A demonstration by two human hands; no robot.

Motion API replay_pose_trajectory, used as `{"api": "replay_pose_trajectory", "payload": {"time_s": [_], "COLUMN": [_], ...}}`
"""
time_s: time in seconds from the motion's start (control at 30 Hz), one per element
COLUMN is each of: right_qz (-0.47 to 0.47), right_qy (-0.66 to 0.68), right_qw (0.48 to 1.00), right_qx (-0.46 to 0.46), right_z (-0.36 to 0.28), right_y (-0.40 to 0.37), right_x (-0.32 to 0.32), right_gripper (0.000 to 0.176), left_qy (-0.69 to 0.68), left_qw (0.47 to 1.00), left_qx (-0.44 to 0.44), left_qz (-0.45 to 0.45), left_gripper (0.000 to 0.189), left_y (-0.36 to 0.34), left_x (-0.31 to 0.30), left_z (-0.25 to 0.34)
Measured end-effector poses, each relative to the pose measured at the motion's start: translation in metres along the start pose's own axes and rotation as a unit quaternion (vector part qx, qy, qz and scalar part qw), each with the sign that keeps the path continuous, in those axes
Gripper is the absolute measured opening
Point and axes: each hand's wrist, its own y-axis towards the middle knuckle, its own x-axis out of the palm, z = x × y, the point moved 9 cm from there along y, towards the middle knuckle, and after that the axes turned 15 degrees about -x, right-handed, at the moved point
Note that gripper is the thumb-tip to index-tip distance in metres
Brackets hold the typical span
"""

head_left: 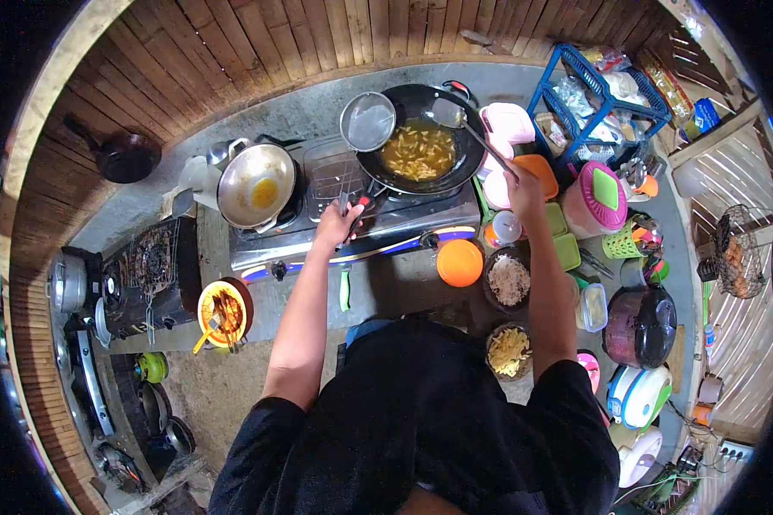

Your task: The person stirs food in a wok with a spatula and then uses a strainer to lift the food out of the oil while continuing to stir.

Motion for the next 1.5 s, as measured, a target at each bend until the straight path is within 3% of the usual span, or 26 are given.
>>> {"api": "replay_pose_trajectory", "payload": {"time_s": [0.1, 0.33, 0.43, 0.57, 1.0, 1.1, 1.23, 1.3, 1.5], "right_qz": [-0.013, -0.035, -0.088, -0.158, -0.082, 0.016, 0.015, -0.026, -0.131], "right_qy": [-0.018, 0.035, 0.149, 0.177, 0.194, 0.142, 0.024, -0.043, -0.077], "right_qw": [0.999, 0.998, 0.983, 0.962, 0.963, 0.981, 0.992, 0.991, 0.983], "right_qx": [0.047, 0.025, 0.062, 0.138, 0.170, 0.133, 0.124, 0.126, 0.103], "right_z": [0.006, -0.008, -0.021, -0.040, -0.068, -0.065, -0.049, -0.041, -0.032], "right_y": [-0.007, -0.021, -0.033, -0.040, -0.026, -0.014, -0.002, 0.004, 0.009], "right_x": [0.012, 0.011, 0.021, 0.030, -0.015, -0.033, -0.031, -0.026, -0.017], "right_gripper": [0.025, 0.022, 0.023, 0.027, 0.027, 0.026, 0.025, 0.024, 0.026], "left_qy": [0.009, -0.004, -0.010, -0.001, -0.001, 0.009, -0.001, -0.001, -0.005], "left_qw": [1.000, 1.000, 1.000, 1.000, 1.000, 1.000, 1.000, 1.000, 1.000], "left_qx": [0.010, 0.002, 0.018, 0.018, 0.026, 0.021, 0.010, 0.012, 0.018], "left_qz": [-0.003, -0.006, 0.002, 0.007, 0.011, 0.020, 0.025, 0.021, 0.008], "left_gripper": [0.033, 0.034, 0.035, 0.035, 0.032, 0.033, 0.032, 0.032, 0.030], "left_y": [-0.001, 0.001, 0.005, 0.003, -0.003, -0.009, -0.011, -0.009, -0.002], "left_x": [0.001, 0.003, 0.004, 0.004, 0.006, 0.005, 0.005, 0.006, 0.007], "left_z": [0.003, -0.003, -0.004, -0.004, 0.003, 0.007, 0.007, 0.007, 0.001]}}
